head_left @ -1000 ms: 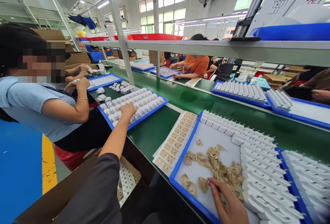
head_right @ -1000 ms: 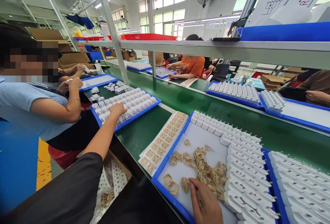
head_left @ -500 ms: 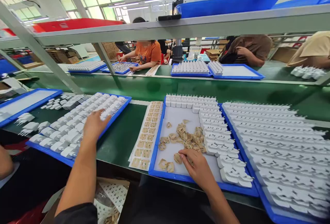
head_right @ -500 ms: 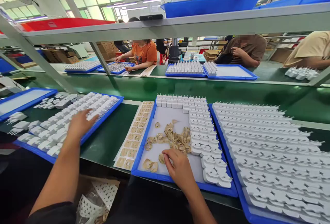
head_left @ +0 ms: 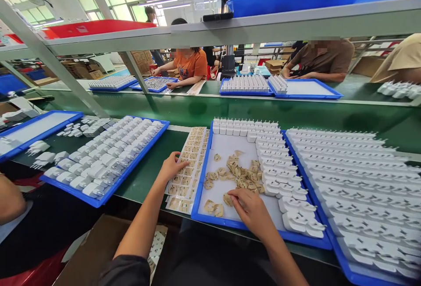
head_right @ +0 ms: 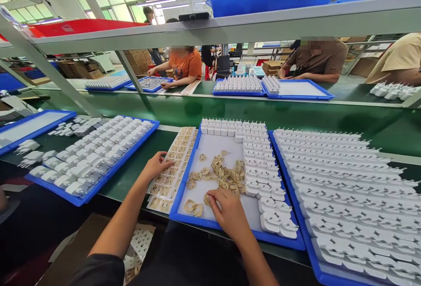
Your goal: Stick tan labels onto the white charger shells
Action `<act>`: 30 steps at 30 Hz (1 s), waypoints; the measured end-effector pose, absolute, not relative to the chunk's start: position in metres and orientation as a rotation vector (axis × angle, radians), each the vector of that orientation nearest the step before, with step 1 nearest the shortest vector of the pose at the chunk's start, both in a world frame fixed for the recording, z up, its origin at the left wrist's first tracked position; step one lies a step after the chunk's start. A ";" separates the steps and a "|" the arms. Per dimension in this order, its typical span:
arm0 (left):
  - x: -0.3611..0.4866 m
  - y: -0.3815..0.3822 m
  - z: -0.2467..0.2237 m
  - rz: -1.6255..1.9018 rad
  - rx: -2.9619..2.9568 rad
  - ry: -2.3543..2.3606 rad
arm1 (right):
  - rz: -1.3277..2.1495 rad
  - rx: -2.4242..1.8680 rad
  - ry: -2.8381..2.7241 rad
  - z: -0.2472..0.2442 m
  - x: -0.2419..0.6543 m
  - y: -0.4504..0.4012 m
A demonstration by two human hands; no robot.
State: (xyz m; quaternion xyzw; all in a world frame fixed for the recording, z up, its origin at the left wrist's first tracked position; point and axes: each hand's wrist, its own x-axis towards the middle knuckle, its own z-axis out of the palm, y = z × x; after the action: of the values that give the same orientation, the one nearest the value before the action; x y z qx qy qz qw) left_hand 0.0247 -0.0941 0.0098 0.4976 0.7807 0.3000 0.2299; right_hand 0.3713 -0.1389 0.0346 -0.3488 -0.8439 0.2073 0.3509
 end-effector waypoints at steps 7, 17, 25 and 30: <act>0.006 -0.096 0.020 1.097 1.203 1.882 | 0.539 -0.932 -2.194 0.033 0.372 -0.138; 0.129 -0.138 0.060 1.663 0.803 1.207 | 0.716 -0.888 -1.966 0.037 0.374 -0.142; 0.188 -0.150 0.053 1.485 0.566 0.996 | 0.880 -0.916 -1.735 0.028 0.376 -0.149; 0.187 -0.169 0.052 1.166 0.534 0.830 | 0.660 -0.943 -1.657 0.026 0.373 -0.147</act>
State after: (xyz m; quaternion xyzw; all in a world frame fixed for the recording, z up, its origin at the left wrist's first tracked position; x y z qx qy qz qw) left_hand 0.1871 -0.1689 0.0517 0.2418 0.3756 0.5281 0.7222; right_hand 0.3733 -0.1474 0.0264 -0.3957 -0.6950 0.2769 0.5327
